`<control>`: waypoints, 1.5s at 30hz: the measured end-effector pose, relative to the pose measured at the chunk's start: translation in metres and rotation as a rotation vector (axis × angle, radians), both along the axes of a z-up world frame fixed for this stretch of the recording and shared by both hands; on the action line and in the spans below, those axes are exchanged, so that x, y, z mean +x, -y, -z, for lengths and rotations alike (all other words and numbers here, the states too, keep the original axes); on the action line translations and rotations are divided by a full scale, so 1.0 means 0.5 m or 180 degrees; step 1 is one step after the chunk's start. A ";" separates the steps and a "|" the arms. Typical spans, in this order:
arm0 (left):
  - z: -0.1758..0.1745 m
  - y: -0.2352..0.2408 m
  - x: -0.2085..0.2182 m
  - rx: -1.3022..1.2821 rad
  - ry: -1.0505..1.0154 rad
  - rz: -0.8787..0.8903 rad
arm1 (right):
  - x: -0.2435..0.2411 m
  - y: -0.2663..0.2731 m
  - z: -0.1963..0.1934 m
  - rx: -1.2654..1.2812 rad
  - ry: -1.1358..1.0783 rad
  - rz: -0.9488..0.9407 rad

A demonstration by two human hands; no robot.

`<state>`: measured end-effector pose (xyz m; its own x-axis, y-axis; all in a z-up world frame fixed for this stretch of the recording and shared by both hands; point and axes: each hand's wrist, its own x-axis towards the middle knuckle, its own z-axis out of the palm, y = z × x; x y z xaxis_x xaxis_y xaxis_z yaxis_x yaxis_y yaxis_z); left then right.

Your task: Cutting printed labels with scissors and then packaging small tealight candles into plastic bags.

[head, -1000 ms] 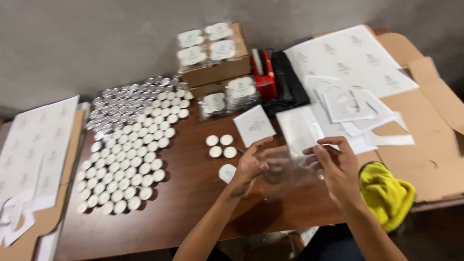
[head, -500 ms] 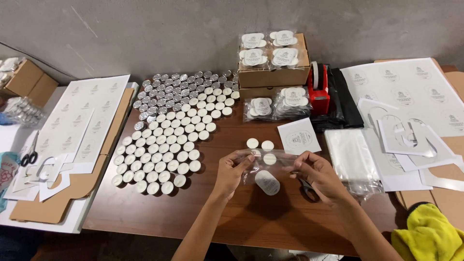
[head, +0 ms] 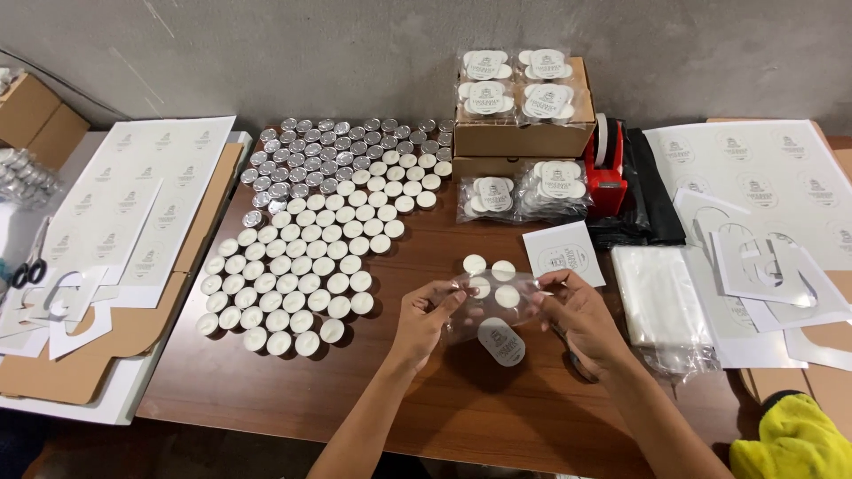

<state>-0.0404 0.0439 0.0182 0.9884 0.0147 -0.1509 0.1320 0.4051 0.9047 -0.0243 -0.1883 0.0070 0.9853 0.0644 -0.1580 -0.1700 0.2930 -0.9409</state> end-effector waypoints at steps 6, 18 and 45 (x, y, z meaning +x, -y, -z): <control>0.022 0.011 -0.006 -0.0028 -0.0035 0.0076 | -0.007 0.006 0.031 -0.0189 -0.0243 0.0085; 0.032 0.073 -0.011 0.0212 -0.0249 -0.0027 | -0.014 0.023 0.032 -0.0684 -0.0008 0.0764; 0.049 0.028 -0.005 -0.0212 -0.0686 0.0889 | 0.009 0.047 0.054 -0.1001 0.0679 -0.1141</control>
<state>-0.0431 0.0299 -0.0062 0.8983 -0.2683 -0.3479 0.4309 0.3835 0.8169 -0.0196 -0.2119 -0.0198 0.9224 0.3855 -0.0222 -0.0028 -0.0507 -0.9987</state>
